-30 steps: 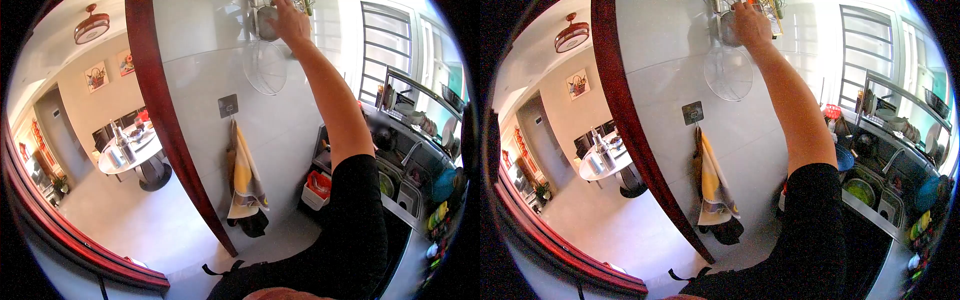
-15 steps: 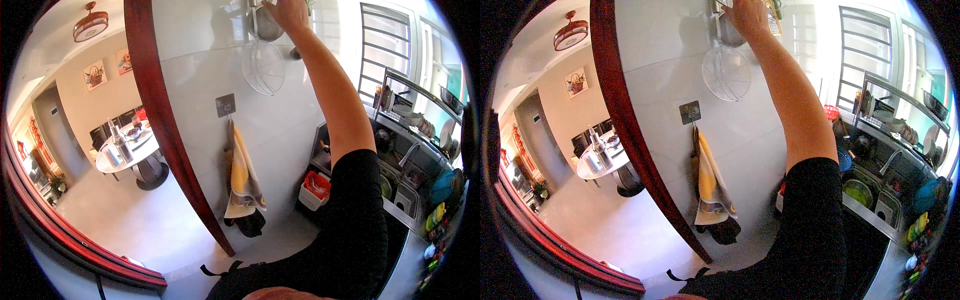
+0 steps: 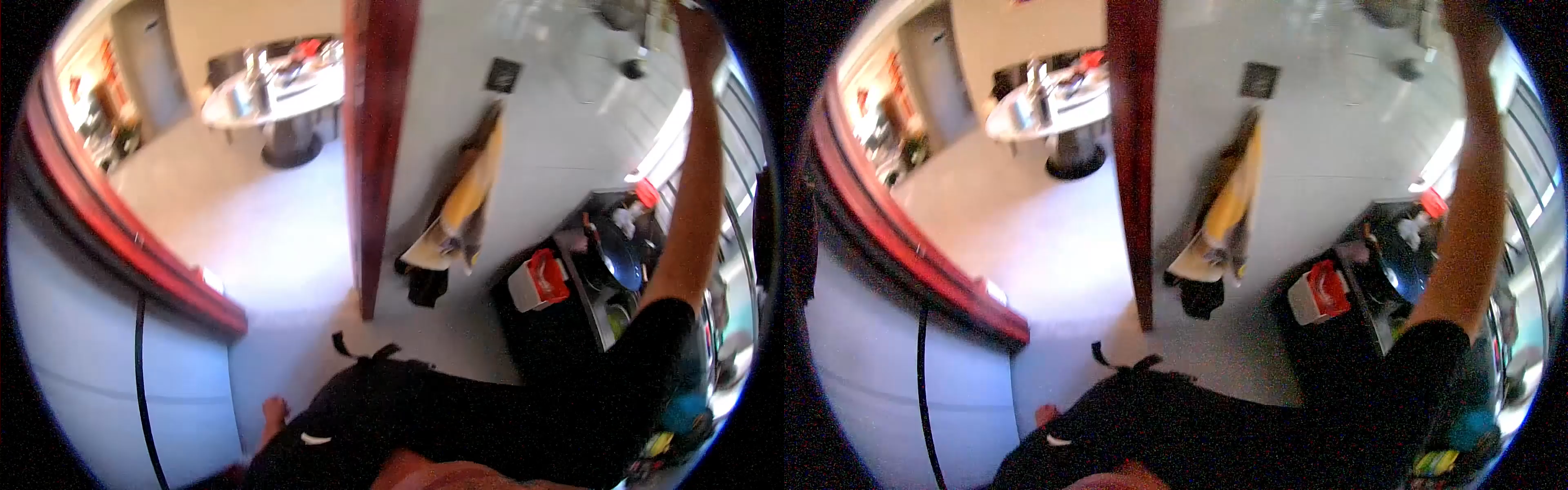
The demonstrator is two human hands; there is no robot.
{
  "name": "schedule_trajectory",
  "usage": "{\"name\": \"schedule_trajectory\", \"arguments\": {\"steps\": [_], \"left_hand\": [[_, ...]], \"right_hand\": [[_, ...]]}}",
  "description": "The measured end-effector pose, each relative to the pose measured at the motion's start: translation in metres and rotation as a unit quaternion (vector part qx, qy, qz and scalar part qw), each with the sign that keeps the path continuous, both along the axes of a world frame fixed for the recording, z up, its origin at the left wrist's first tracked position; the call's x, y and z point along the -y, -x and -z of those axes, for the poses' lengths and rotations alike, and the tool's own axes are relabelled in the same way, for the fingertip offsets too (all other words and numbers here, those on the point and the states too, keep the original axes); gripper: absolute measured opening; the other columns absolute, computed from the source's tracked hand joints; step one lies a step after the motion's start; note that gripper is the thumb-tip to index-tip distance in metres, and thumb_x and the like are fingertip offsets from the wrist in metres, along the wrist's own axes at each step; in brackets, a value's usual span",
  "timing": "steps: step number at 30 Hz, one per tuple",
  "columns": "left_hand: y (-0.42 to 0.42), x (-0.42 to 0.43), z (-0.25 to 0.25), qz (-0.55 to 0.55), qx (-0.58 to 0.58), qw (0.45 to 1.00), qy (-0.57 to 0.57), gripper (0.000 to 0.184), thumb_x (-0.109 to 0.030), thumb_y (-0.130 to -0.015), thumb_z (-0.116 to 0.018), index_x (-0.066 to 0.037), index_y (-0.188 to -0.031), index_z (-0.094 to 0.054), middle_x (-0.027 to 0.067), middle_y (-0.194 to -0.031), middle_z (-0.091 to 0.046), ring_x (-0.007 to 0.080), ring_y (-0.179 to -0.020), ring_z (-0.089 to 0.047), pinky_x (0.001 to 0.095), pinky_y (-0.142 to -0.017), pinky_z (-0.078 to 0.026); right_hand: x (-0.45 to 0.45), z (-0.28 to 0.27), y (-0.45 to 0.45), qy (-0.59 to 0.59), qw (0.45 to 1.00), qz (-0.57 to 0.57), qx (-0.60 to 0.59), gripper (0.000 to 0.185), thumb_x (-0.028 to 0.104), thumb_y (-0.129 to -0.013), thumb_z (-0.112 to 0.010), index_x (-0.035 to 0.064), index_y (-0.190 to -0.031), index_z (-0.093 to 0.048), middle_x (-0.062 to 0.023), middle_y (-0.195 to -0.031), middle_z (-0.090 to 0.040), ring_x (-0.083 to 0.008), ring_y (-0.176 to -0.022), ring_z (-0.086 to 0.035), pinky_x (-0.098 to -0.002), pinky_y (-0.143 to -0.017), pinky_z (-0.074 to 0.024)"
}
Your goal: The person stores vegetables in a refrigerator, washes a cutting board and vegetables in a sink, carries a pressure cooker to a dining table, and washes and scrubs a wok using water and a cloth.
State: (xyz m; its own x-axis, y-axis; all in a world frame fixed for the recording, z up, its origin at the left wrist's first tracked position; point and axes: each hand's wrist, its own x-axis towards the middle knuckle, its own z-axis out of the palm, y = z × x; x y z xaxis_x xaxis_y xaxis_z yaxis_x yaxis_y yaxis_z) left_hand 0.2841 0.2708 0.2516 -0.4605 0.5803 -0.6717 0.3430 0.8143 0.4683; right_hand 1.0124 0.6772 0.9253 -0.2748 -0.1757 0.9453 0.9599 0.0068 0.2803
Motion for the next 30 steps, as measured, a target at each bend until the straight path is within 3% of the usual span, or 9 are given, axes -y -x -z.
{"name": "schedule_trajectory", "arguments": {"steps": [6, 8, 11, 13, 16, 20, 23, 26, 30], "left_hand": [[-0.016, 0.043, -0.002, -0.094, -0.007, 0.995, 0.018, 0.023, -0.017, -0.089, -0.057, 0.004, -0.086, -0.065, 0.0103, -0.069, -0.063, 0.0212, -0.056, -0.064, 0.0325, -0.047, -0.050], [-0.010, 0.047, 0.010, -0.043, -0.017, 0.998, 0.048, 0.023, -0.018, -0.089, -0.057, 0.004, -0.087, -0.065, 0.0103, -0.069, -0.064, 0.0211, -0.057, -0.065, 0.0323, -0.047, -0.050], [-0.014, 0.049, 0.017, -0.141, 0.082, 0.987, 0.013, 0.024, -0.019, -0.091, -0.056, 0.003, -0.087, -0.064, 0.0108, -0.071, -0.064, 0.0206, -0.056, -0.065, 0.0320, -0.046, -0.050], [-0.030, 0.061, 0.022, -0.153, 0.071, 0.985, 0.023, 0.026, -0.022, -0.092, -0.055, 0.003, -0.087, -0.064, 0.0114, -0.071, -0.064, 0.0215, -0.054, -0.065, 0.0327, -0.044, -0.050], [-0.044, 0.085, 0.060, -0.172, 0.121, 0.977, -0.042, 0.029, -0.025, -0.092, -0.055, 0.003, -0.088, -0.063, 0.0121, -0.072, -0.064, 0.0227, -0.053, -0.065, 0.0333, -0.044, -0.050], [-0.076, 0.110, 0.060, -0.190, 0.103, 0.976, -0.013, 0.031, -0.026, -0.093, -0.055, 0.003, -0.088, -0.064, 0.0128, -0.074, -0.065, 0.0229, -0.058, -0.065, 0.0354, -0.050, -0.051], [-0.073, 0.145, 0.076, -0.155, 0.072, 0.985, 0.022, 0.033, -0.029, -0.093, -0.056, 0.002, -0.088, -0.065, 0.0140, -0.075, -0.066, 0.0239, -0.062, -0.066, 0.0379, -0.056, -0.051], [-0.060, 0.213, 0.099, 0.122, -0.082, 0.981, 0.124, 0.035, -0.031, -0.092, -0.058, 0.002, -0.089, -0.067, 0.0154, -0.077, -0.067, 0.0252, -0.067, -0.066, 0.0407, -0.063, -0.051], [-0.089, 0.238, 0.089, -0.049, -0.036, 0.994, 0.088, 0.036, -0.032, -0.091, -0.058, 0.002, -0.090, -0.067, 0.0155, -0.077, -0.067, 0.0254, -0.068, -0.066, 0.0404, -0.064, -0.050]], "right_hand": [[0.070, 0.026, 0.066, 0.152, 0.970, -0.172, -0.085, 0.052, 0.032, -0.072, -0.086, -0.0016, -0.092, -0.052, -0.0055, -0.075, -0.051, -0.0141, -0.060, -0.054, -0.0256, -0.049, -0.0462], [0.063, 0.030, 0.077, 0.067, 0.980, -0.152, 0.109, 0.046, 0.024, -0.076, -0.081, -0.0027, -0.099, -0.052, -0.0078, -0.082, -0.054, -0.0162, -0.068, -0.057, -0.0267, -0.056, -0.0498], [0.047, 0.051, 0.109, 0.214, 0.930, -0.279, 0.103, 0.040, 0.020, -0.081, -0.076, -0.0008, -0.108, -0.055, -0.0093, -0.094, -0.060, -0.0175, -0.076, -0.062, -0.0304, -0.064, -0.0535], [0.047, 0.087, 0.171, 0.400, 0.808, -0.433, 0.002, 0.033, 0.022, -0.083, -0.072, 0.0043, -0.107, -0.059, -0.0084, -0.096, -0.064, -0.0169, -0.078, -0.065, -0.0324, -0.065, -0.0539], [0.071, 0.156, 0.298, 0.490, 0.483, -0.668, -0.285, 0.023, 0.008, -0.080, -0.075, 0.0046, -0.097, -0.060, -0.0065, -0.092, -0.066, -0.0121, -0.073, -0.065, -0.0267, -0.058, -0.0546], [0.068, 0.265, 0.343, 0.716, 0.263, -0.576, -0.293, 0.040, 0.025, -0.074, -0.081, 0.0003, -0.097, -0.060, -0.0014, -0.071, -0.052, -0.0080, -0.058, -0.052, -0.0237, -0.047, -0.0455], [0.068, 0.385, 0.372, 0.787, 0.265, -0.488, -0.268, 0.043, 0.027, -0.076, -0.077, -0.0029, -0.103, -0.060, -0.0048, -0.075, -0.053, -0.0127, -0.059, -0.059, -0.0250, -0.048, -0.0511], [0.082, 0.464, 0.368, 0.833, 0.362, -0.370, -0.196, 0.051, 0.038, -0.073, -0.078, 0.0007, -0.104, -0.063, -0.0074, -0.081, -0.061, -0.0181, -0.066, -0.062, -0.0330, -0.059, -0.0527], [0.065, 0.524, 0.349, 0.858, 0.426, -0.248, -0.143, 0.052, 0.039, -0.072, -0.078, 0.0042, -0.107, -0.063, -0.0100, -0.086, -0.063, -0.0221, -0.078, -0.063, -0.0367, -0.071, -0.0510]]}}
